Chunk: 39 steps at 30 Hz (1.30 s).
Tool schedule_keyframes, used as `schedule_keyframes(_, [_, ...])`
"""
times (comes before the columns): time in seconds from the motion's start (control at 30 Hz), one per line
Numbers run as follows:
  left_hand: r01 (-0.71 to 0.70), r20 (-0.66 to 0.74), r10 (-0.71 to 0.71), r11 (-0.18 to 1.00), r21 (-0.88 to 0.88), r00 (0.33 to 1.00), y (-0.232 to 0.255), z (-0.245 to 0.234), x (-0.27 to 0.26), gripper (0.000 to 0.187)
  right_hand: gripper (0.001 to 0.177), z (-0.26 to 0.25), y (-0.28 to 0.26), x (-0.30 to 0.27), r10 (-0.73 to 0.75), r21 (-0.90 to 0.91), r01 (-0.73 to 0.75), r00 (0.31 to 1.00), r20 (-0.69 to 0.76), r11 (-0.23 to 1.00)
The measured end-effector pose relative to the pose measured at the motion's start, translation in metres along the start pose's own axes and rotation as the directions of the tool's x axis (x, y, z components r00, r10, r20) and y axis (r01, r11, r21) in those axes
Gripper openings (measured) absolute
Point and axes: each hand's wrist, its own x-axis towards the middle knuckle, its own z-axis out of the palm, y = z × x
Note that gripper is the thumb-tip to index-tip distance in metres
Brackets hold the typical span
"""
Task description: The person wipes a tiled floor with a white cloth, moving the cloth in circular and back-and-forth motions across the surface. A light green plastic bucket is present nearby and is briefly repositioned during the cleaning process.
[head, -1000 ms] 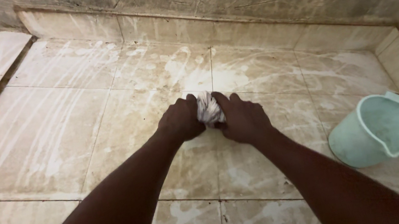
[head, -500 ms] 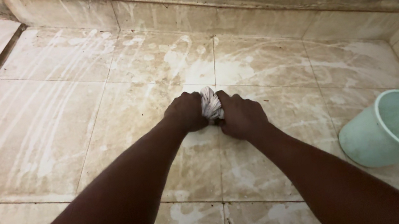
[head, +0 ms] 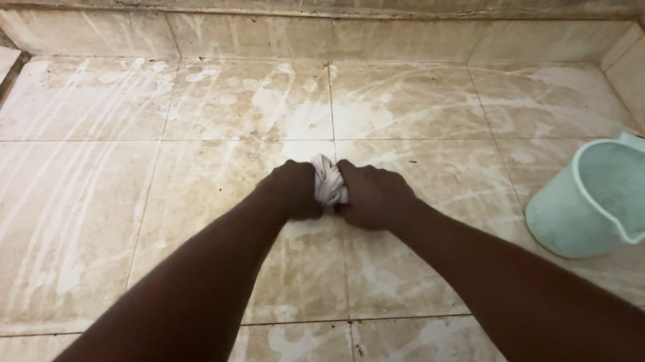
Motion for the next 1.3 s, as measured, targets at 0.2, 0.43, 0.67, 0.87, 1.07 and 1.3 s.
schedule_keyframes(0.2, [-0.043, 0.007, 0.042, 0.999, 0.009, 0.999, 0.003, 0.016, -0.017, 0.045, 0.056, 0.001, -0.006, -0.025, -0.01, 0.016, 0.009, 1.0, 0.023, 1.0])
schedule_keyframes(0.43, [-0.08, 0.077, 0.08, 0.997, -0.004, 0.994, 0.005, 0.03, -0.043, 0.047, 0.058, 0.008, -0.016, -0.058, -0.02, 0.046, 0.017, 0.998, 0.054, 0.999])
schedule_keyframes(0.67, [-0.041, 0.124, 0.046, 0.998, -0.041, 0.991, 0.019, 0.039, -0.086, 0.042, 0.056, 0.022, -0.022, -0.096, -0.031, 0.098, 0.027, 0.999, 0.039, 0.995])
schedule_keyframes(0.87, [0.005, 0.177, 0.015, 0.994, -0.112, 0.984, 0.037, 0.035, -0.131, 0.041, 0.062, 0.025, -0.034, -0.132, -0.051, 0.128, 0.044, 0.997, 0.051, 0.991])
schedule_keyframes(1.07, [-0.041, 0.2, 0.058, 0.995, -0.088, 0.978, 0.039, 0.044, -0.151, 0.04, 0.056, 0.024, -0.043, -0.158, -0.006, 0.144, -0.014, 0.991, 0.136, 0.99])
schedule_keyframes(1.3, [-0.025, 0.271, 0.036, 0.999, -0.046, 0.962, 0.044, 0.049, -0.167, 0.041, 0.056, 0.028, -0.05, -0.176, -0.007, 0.099, -0.008, 0.988, 0.156, 0.995])
